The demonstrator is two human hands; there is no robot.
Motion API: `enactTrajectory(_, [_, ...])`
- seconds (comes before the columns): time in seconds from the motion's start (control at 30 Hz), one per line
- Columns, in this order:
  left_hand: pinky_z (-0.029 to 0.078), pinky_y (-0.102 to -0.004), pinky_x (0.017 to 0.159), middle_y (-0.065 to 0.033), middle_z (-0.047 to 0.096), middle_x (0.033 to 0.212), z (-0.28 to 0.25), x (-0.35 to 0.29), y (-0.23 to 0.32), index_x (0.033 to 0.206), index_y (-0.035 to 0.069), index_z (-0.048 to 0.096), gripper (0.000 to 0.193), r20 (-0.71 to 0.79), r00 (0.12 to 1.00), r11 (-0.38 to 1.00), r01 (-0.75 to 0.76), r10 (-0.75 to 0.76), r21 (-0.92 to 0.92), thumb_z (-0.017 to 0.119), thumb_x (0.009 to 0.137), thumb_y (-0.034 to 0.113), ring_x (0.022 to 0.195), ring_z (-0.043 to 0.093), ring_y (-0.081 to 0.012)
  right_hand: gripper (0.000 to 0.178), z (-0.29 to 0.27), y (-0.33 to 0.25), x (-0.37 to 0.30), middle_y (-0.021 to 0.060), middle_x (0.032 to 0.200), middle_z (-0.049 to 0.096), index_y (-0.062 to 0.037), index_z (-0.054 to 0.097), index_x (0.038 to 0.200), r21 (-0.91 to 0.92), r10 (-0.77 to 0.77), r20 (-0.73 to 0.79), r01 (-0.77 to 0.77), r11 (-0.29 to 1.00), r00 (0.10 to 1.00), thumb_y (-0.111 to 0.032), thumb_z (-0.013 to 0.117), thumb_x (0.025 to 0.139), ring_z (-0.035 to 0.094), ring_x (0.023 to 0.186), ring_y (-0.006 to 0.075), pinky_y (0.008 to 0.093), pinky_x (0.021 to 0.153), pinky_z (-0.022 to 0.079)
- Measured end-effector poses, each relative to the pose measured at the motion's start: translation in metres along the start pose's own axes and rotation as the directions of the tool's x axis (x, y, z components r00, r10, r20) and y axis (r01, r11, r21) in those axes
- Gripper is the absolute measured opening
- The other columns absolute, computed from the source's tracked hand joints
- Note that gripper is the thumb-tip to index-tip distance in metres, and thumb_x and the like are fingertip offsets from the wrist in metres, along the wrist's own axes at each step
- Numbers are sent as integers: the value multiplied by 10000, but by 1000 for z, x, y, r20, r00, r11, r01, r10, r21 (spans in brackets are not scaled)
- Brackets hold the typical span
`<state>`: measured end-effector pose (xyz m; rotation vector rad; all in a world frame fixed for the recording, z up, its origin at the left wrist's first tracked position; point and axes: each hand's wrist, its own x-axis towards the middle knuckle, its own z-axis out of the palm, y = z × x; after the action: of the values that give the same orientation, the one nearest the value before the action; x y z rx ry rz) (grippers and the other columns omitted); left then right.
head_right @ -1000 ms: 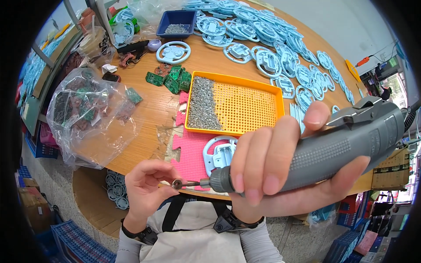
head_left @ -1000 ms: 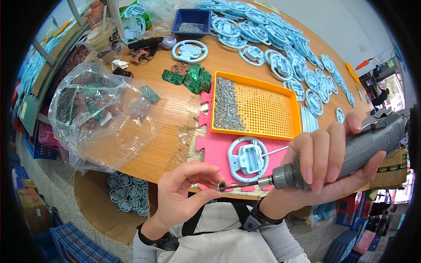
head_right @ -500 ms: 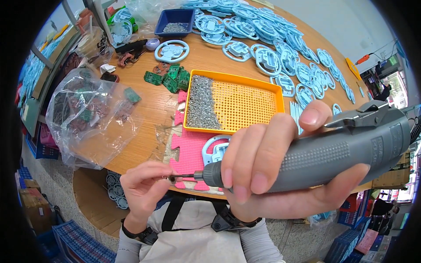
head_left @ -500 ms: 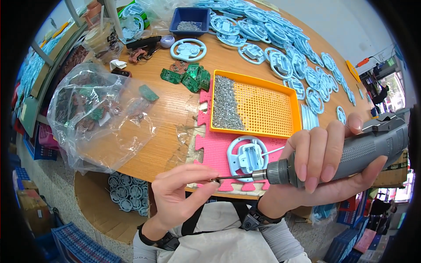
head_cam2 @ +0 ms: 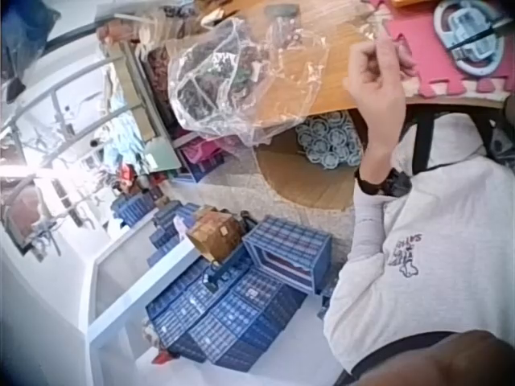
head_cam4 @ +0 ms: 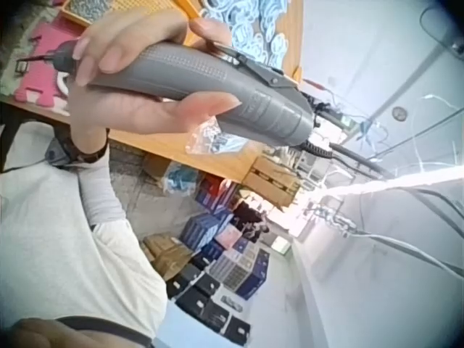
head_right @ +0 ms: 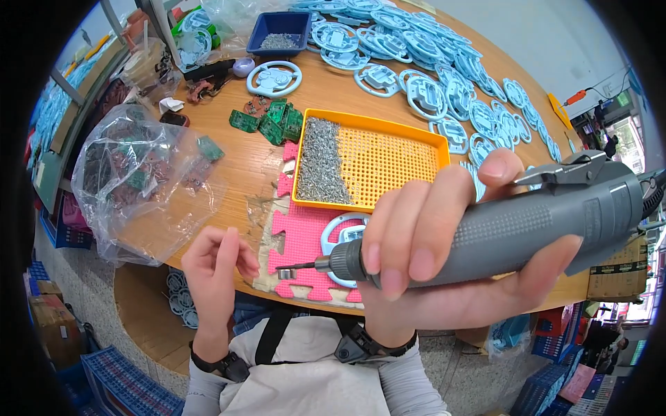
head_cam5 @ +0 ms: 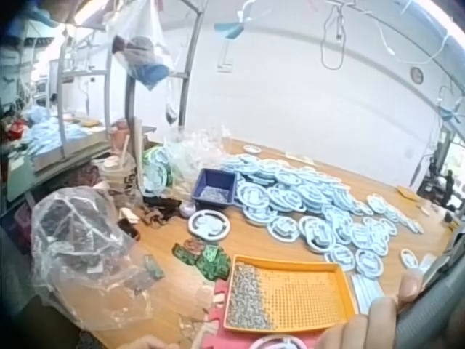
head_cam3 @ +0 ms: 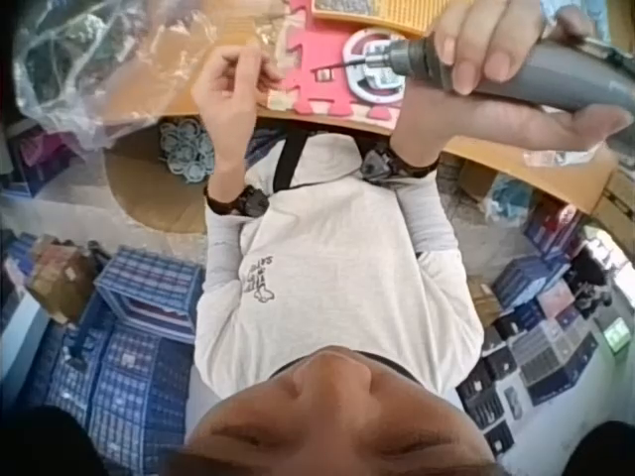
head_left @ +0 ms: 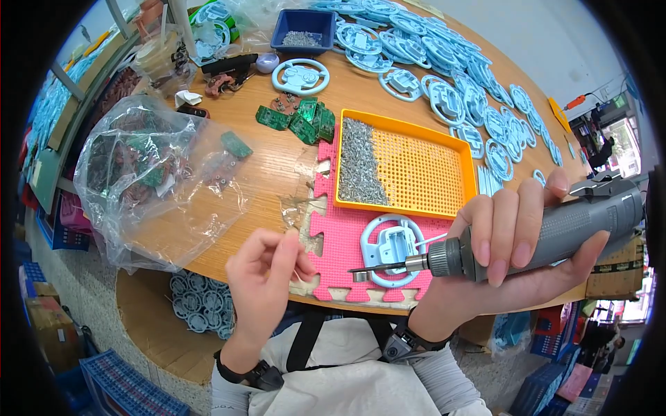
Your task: Assembling plastic toy parts using a power screwdriver.
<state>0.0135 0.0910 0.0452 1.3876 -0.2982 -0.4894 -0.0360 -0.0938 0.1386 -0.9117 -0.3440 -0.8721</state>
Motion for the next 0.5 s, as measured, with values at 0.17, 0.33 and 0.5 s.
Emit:
enactTrajectory(0.17, [503,-249,692,-123,631,903,8,18,-21,1032,-54,542,170,-35,996,950,-62,76,305,553,888,34,820,612,-132,385,-3,1,3,15,536,436,-21,438,1001,-5,-15,-15,15,1000,1000,-387,492,897,441,363,79,197,364,404])
enactTrajectory(0.33, [498,-292,820,-149,606,1066,18,2,-3,1252,-30,461,450,467,873,845,350,-139,-403,627,838,34,1011,589,-192,400,-1,4,5,10,544,443,-9,470,1000,1,-31,-55,31,1000,998,-389,514,883,431,359,77,208,373,393])
enactTrajectory(0.5, [516,-268,796,-162,627,1045,24,7,-7,1130,-45,541,331,528,838,614,492,-140,-617,643,827,42,934,633,-195,391,2,4,5,6,541,433,-4,450,1000,3,-38,-48,39,999,998,-374,513,886,420,354,72,208,372,389])
